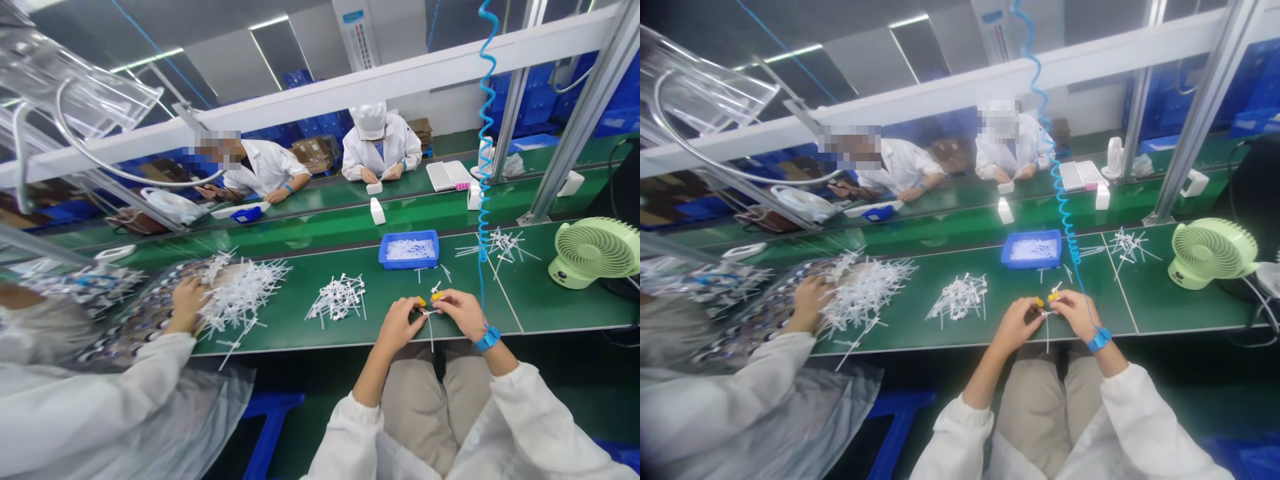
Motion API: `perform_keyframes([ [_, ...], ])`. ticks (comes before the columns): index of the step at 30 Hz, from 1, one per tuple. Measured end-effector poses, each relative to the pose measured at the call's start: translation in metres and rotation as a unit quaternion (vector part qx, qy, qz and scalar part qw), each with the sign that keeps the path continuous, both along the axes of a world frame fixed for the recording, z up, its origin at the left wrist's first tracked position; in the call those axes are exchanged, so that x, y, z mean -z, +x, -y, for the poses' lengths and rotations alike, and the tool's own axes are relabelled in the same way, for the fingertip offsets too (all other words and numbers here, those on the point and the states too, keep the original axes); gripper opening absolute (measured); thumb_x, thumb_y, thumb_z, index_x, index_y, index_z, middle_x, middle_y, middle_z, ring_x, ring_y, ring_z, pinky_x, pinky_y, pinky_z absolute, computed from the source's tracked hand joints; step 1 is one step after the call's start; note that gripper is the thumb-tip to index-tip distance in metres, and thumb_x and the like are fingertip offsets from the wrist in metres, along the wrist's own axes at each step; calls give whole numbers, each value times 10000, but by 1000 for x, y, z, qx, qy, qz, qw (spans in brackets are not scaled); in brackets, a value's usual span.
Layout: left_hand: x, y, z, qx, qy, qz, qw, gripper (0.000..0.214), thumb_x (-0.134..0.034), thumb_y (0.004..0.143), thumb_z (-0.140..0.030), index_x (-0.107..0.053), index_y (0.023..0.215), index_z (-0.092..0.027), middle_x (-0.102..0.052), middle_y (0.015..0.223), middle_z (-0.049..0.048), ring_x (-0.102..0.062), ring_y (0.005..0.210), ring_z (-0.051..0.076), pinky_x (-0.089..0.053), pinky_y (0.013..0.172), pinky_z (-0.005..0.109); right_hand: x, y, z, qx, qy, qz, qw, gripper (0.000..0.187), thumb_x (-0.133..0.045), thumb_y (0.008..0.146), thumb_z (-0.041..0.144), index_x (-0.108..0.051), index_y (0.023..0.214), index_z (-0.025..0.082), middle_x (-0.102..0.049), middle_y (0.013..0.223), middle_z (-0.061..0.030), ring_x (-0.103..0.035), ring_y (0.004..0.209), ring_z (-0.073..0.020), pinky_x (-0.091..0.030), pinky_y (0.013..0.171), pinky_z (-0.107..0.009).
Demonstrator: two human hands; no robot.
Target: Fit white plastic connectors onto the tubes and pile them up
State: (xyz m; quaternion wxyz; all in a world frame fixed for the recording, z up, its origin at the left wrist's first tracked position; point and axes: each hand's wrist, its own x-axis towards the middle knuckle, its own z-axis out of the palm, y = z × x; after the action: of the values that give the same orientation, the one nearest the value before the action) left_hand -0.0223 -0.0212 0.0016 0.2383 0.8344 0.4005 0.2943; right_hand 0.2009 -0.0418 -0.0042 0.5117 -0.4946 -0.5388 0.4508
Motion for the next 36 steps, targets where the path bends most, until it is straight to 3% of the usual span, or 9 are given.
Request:
perform_keyframes([
  [5,2,-1,-2,0,-31,22,999,264,-787,975,-254,-638,1193,-249,-758,1066,18,-691,983,236,-473,899,362,-5,-6,4,-49,56,135,988,189,-682,944,378,-824,920,257,-802,942,-42,-721,887,-231,-551,821,-336],
  [10,-2,-1,-1,1,-57,25,998,254,-787,1001,-316,-636,1194,-253,-773,1072,17,-704,1005,244,-458,905,374,-8,-5,8,-34,67,229,970,172,-653,977,356,-800,950,271,-718,833,-30,-639,712,-205,-492,688,-314],
  [17,-1,-1,1,9,-60,17,998,217,-763,1035,-326,-634,1198,-263,-773,1076,9,-691,1045,262,-444,874,376,-24,-5,14,-40,43,270,961,96,-672,989,359,-718,963,279,-718,871,-28,-676,736,-211,-531,693,-318],
  [24,-14,0,7,1,-63,-26,998,272,-806,1009,-275,-601,1185,-240,-768,1064,7,-671,1032,256,-443,879,379,-38,-5,22,-62,-9,286,956,203,-654,1047,310,-659,1248,280,-812,1046,-36,-778,932,-231,-597,840,-339],
  [36,-17,3,1,24,-74,1,997,243,-797,1016,-310,-588,1101,-221,-774,1014,-11,-683,992,236,-421,873,366,-44,-3,25,-41,2,338,940,198,-710,1038,338,-665,1225,292,-846,1012,-9,-819,908,-219,-629,839,-324],
])
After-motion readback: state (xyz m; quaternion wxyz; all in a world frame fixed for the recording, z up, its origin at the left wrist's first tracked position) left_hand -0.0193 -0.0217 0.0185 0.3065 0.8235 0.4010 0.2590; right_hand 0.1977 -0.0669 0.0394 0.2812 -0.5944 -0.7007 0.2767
